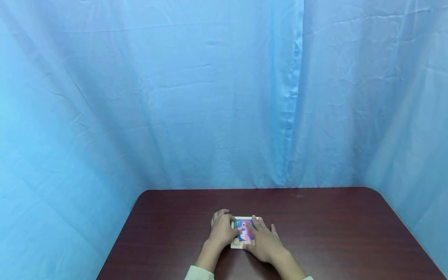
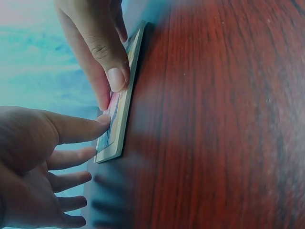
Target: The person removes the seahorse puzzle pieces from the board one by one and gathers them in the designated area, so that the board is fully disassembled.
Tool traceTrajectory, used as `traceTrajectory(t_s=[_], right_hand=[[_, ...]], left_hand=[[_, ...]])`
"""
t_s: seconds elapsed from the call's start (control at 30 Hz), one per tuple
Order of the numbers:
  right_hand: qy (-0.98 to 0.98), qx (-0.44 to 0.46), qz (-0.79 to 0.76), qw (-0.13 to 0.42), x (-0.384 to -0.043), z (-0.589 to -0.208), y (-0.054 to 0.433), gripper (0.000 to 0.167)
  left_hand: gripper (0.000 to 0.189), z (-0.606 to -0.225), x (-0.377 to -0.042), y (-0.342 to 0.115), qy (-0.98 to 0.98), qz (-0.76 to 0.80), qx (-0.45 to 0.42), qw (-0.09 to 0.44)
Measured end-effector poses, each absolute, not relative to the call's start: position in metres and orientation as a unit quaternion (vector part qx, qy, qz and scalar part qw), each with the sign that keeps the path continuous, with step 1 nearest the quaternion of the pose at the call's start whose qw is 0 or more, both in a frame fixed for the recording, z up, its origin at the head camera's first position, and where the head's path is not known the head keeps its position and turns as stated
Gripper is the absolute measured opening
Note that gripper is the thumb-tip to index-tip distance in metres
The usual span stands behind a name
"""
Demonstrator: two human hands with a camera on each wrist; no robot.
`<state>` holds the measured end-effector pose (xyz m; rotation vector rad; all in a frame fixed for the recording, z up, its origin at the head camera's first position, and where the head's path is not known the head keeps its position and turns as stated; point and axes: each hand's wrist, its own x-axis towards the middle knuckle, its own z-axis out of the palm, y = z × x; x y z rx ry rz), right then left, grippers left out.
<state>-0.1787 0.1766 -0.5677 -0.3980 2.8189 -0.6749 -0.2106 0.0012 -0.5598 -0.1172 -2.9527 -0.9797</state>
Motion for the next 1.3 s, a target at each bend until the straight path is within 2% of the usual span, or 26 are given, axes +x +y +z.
traceTrajectory(t_s=[0.33,0.7,1.0,1.3], right_hand=[[0.966,-0.137,-0.204,0.085,-0.1775,-0.5677,0.1724,0.074],[0.965,-0.131,-0.206,0.098,-0.1766,-0.5641,0.1719,0.075],[0.965,-0.133,-0.208,0.093,-0.1765,-0.5662,0.1713,0.075],[0.964,-0.134,-0.212,0.090,-0.1760,-0.5676,0.1724,0.075]], left_hand=[[0.035,-0.5660,-0.2137,0.0003,-0.937,-0.347,-0.029,0.014],[0.035,-0.5655,-0.2099,0.0020,-0.940,-0.338,-0.032,0.024],[0.031,-0.5643,-0.2070,0.0020,-0.947,-0.314,-0.051,0.052],[0.020,-0.5692,-0.2053,0.0037,-0.949,-0.283,-0.081,0.117]])
